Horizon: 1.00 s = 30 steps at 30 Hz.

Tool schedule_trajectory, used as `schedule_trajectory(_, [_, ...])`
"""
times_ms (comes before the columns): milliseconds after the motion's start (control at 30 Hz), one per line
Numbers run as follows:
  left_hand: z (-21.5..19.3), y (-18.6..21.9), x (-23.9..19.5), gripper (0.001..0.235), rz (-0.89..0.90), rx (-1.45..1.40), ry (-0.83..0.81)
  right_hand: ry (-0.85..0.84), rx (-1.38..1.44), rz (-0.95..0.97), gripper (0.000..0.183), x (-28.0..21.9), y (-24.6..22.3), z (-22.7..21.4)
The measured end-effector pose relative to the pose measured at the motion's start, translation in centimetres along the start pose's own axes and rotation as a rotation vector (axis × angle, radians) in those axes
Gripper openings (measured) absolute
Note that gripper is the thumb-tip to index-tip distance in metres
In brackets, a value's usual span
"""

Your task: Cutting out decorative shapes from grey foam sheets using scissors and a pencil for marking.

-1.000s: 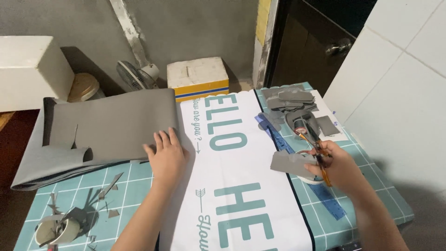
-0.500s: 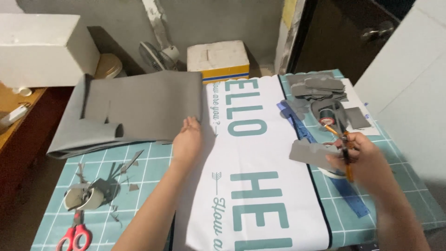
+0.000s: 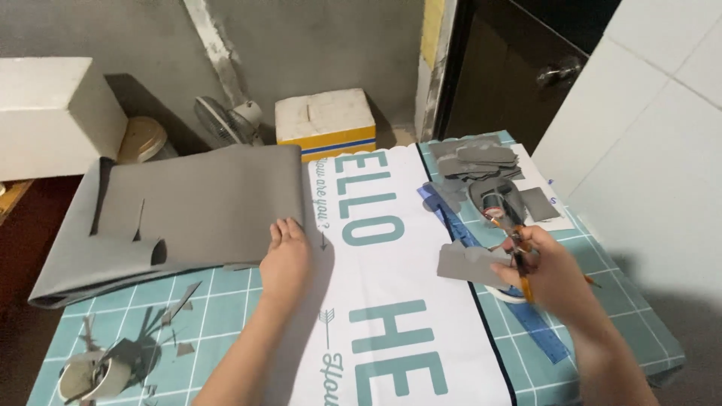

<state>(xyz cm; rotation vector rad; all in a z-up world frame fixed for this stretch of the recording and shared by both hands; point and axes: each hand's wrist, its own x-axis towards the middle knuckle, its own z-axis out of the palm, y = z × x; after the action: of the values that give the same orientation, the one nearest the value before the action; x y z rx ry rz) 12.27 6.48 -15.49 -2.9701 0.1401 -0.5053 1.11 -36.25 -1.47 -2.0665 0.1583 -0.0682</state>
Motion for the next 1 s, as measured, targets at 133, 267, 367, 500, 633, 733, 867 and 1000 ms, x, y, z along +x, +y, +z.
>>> schedule_trajectory(133, [-11.0,6.7,2.0,0.06,-0.125,0.016,0.011,0.035,-0.104,0.11,0.041,0.2,-1.0,0.1])
schedule_trajectory(267, [-15.6,13.5,5.8,0.055,0.189,-0.443,-0.01,0.124,0.127,0.125,0.038,-1.2,-2.2,0.5])
schedule_trajectory(367, [-11.5,18.3,10.7,0.037,0.258,-0.601,-0.054,0.181,0.049,0.139,0.043,-0.1,3.5,1.0])
schedule_trajectory(500, [-6.2,21.7,16.5,0.03,0.173,-0.751,0.049,0.212,-0.296,0.248,0.048,-1.4,0.8,2.1])
schedule_trajectory(633, [-7.3,22.3,18.2,0.061,0.089,-0.552,-0.363,0.241,0.299,0.203,0.046,-2.0,2.2,3.1])
schedule_trajectory(733, [-8.7,22.0,18.8,0.056,0.113,-0.474,-0.46,0.212,0.303,0.131,0.046,-2.4,2.5,3.2])
schedule_trajectory(867, [-10.2,21.0,18.7,0.041,0.121,-0.454,-0.596,0.192,0.323,-0.001,0.046,-2.2,4.0,3.5])
schedule_trajectory(1000, [-11.7,21.0,18.0,0.04,0.074,-0.472,-0.659,0.204,0.303,0.043,0.047,-2.3,3.3,3.3])
